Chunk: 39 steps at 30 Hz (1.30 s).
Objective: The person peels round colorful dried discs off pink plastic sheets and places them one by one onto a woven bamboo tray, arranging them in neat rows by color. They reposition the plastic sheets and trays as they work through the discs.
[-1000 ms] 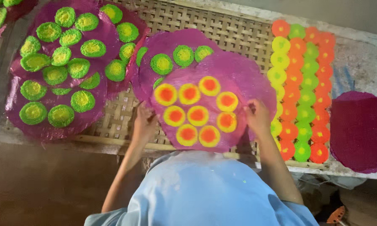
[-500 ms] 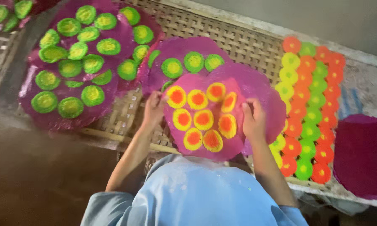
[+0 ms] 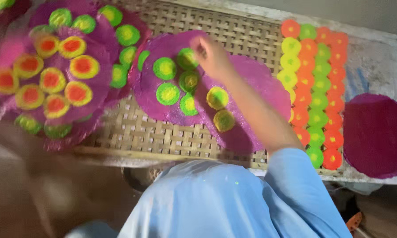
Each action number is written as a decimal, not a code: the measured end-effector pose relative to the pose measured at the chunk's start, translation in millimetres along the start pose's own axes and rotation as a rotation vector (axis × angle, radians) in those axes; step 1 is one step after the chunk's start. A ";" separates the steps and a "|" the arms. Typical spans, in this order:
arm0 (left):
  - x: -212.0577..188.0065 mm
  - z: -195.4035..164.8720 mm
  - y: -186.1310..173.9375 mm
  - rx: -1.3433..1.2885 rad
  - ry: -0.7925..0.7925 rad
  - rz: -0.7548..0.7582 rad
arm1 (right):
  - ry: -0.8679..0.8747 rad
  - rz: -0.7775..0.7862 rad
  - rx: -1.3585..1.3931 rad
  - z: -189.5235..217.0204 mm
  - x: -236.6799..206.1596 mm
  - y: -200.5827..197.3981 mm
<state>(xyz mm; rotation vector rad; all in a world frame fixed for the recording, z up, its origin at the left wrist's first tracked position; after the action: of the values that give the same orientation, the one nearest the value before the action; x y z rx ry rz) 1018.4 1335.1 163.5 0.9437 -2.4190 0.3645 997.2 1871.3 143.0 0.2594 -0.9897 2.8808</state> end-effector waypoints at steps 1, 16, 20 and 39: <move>-33.4 -0.8 16.0 0.000 0.009 0.084 | 0.239 0.190 0.222 -27.2 -26.3 5.1; -321.3 -91.2 281.4 0.241 0.472 1.296 | 0.713 -0.005 0.320 -213.4 -156.9 -36.1; -314.7 -76.9 277.0 0.155 0.318 1.274 | 0.975 -0.186 1.073 -289.1 -109.9 -118.1; -315.0 -105.2 294.2 0.225 0.381 1.352 | 0.507 -0.743 -0.414 -325.5 48.0 -197.6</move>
<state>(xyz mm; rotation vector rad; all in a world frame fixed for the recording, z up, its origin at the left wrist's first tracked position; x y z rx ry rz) 1051.1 1765.1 59.3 -0.7884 -2.2889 1.1389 933.5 2228.5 18.2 -0.1162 -1.0573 1.8878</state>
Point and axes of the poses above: each hand's wrist, its own x-axis towards the middle knuckle, its own y-axis out of the palm, z = x × y, the point moved 5 cm from there along x, towards the middle knuckle, and after that the axes turned 15 degrees about y, right-handed, at the moved point
